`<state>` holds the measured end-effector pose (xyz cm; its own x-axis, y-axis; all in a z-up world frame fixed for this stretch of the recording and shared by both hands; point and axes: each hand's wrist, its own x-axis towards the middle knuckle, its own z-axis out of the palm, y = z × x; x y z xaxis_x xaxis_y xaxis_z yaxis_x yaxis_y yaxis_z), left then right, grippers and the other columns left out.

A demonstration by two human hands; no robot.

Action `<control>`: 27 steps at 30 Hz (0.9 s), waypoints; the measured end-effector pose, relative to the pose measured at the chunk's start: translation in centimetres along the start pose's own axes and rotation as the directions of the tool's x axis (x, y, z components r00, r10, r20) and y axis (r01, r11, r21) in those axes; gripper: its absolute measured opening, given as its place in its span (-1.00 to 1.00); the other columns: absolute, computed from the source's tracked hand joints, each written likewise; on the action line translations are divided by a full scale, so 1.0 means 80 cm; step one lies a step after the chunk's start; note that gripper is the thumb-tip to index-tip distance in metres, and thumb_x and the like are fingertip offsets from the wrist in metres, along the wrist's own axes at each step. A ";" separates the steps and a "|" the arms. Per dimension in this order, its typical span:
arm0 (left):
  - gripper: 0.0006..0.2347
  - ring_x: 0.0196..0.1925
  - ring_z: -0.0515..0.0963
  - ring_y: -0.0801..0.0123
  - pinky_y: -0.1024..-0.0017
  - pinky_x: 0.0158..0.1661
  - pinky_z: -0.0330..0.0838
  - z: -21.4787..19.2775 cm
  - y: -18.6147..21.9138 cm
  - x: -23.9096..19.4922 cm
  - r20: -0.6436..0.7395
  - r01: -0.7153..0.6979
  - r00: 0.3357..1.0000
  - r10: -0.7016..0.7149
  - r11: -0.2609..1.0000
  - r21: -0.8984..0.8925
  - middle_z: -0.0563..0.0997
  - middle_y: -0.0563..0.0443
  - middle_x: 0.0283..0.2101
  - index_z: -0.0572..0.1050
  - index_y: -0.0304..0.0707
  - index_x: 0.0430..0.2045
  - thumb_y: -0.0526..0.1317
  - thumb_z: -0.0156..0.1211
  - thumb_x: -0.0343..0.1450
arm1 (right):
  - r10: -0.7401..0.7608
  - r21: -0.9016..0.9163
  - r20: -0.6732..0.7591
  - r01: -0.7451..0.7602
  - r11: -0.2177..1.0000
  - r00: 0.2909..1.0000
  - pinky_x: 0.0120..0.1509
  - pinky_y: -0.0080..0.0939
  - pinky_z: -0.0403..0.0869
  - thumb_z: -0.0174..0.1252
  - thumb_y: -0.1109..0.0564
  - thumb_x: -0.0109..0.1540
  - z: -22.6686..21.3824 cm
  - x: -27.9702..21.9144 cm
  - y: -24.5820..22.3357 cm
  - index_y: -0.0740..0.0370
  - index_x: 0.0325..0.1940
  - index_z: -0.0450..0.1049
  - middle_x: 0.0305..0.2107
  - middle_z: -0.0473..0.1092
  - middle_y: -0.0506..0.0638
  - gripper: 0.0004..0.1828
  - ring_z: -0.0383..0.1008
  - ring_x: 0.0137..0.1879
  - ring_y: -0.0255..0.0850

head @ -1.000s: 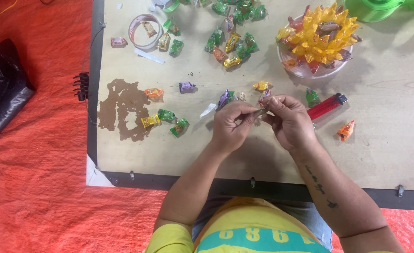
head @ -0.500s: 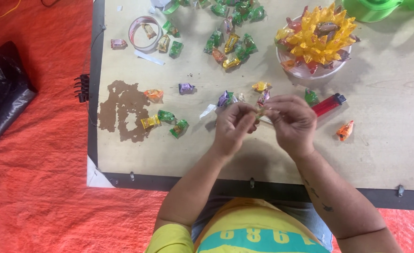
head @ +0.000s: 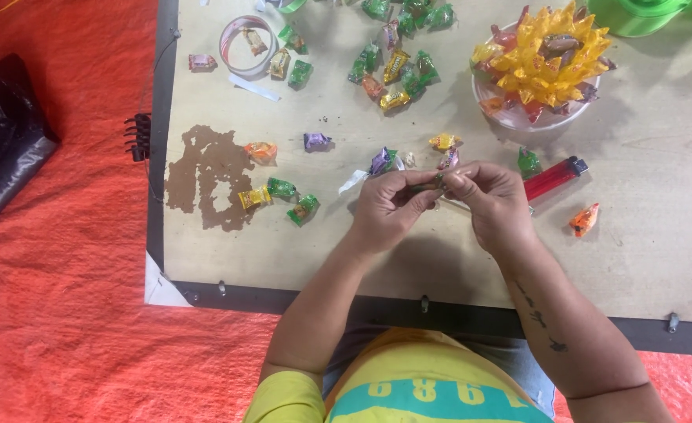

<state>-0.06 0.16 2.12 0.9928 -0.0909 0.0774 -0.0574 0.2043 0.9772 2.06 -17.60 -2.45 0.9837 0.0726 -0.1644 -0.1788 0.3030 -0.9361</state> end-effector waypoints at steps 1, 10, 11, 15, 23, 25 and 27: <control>-0.80 -0.24 0.74 0.28 0.43 -0.23 0.68 -0.002 -0.002 0.000 0.001 -0.001 1.000 0.001 1.000 0.001 0.71 -0.29 -0.24 0.60 -0.55 -0.10 -0.42 0.35 0.42 | -0.001 0.001 -0.001 0.001 1.000 1.000 0.01 -0.06 0.66 0.31 0.20 0.32 0.003 -0.002 -0.007 0.36 -0.30 0.53 -0.40 0.52 0.12 -0.83 0.64 -0.23 -0.12; -0.82 -0.27 0.71 0.29 0.45 -0.22 0.68 -0.006 -0.003 0.000 0.138 0.074 0.989 -0.062 0.994 -0.086 0.70 -0.30 -0.24 0.60 -0.49 -0.08 -0.42 0.29 0.46 | 0.058 0.095 -0.059 -0.053 0.994 0.997 -0.08 -0.24 0.67 0.27 0.16 0.34 0.017 -0.007 -0.074 0.29 -0.32 0.48 -0.38 0.56 0.12 -0.80 0.69 -0.24 -0.19; -0.80 -0.24 0.72 0.28 0.45 -0.21 0.69 -0.008 -0.004 0.001 0.073 0.093 0.994 -0.084 0.986 -0.137 0.70 -0.31 -0.23 0.58 -0.48 -0.03 -0.39 0.27 0.48 | -0.029 -0.094 -0.049 0.024 0.995 0.998 -0.02 -0.19 0.65 0.28 0.13 0.37 0.014 -0.007 -0.075 0.33 -0.25 0.52 -0.38 0.55 0.15 -0.79 0.67 -0.21 -0.15; -0.74 -0.16 0.73 0.30 0.48 -0.13 0.68 -0.017 -0.017 0.004 -0.019 0.129 0.990 -0.141 0.947 -0.295 0.70 -0.27 -0.17 0.51 -0.39 0.13 -0.32 0.18 0.55 | -0.202 -0.478 0.051 0.202 0.855 0.978 -0.10 -0.18 0.61 0.35 0.15 0.39 0.010 -0.005 -0.067 0.37 -0.15 0.63 -0.46 0.53 0.15 -0.82 0.60 -0.30 -0.15; -0.73 -0.15 0.73 0.25 0.46 -0.15 0.67 -0.024 -0.034 0.006 -0.039 0.150 0.982 -0.184 0.891 -0.428 0.70 -0.30 -0.15 0.50 -0.41 0.16 -0.36 0.04 0.56 | -0.177 -0.481 0.070 0.188 0.857 0.982 -0.11 -0.29 0.59 0.29 0.30 0.33 0.033 -0.014 -0.074 0.23 -0.03 0.67 -0.43 0.58 0.10 -0.84 0.53 -0.28 -0.33; -0.71 -0.14 0.73 0.24 0.45 -0.14 0.67 -0.021 -0.029 0.005 -0.046 0.143 0.982 -0.181 0.887 -0.439 0.70 -0.31 -0.14 0.50 -0.41 0.17 -0.38 0.01 0.56 | -0.160 -0.495 0.073 0.176 0.851 0.984 -0.11 -0.27 0.61 0.24 0.33 0.33 0.031 -0.012 -0.068 0.21 -0.02 0.68 -0.39 0.59 0.11 -0.81 0.57 -0.26 -0.31; -0.71 -0.03 0.70 0.22 0.44 0.00 0.58 -0.014 -0.020 0.005 -0.092 0.113 0.984 -0.149 0.941 -0.320 0.69 -0.31 -0.07 0.50 -0.32 0.19 -0.37 0.08 0.56 | -0.157 -0.489 0.071 0.171 0.855 0.985 -0.08 -0.16 0.63 0.12 0.41 0.33 0.029 -0.011 -0.061 0.32 -0.03 0.65 -0.38 0.58 0.22 -0.77 0.65 -0.19 -0.12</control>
<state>0.58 0.91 0.38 0.9957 -0.0301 -0.0881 0.0915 0.4936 0.8648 2.03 -16.90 2.98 0.9958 0.0915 0.0068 0.0244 -0.1935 -0.9808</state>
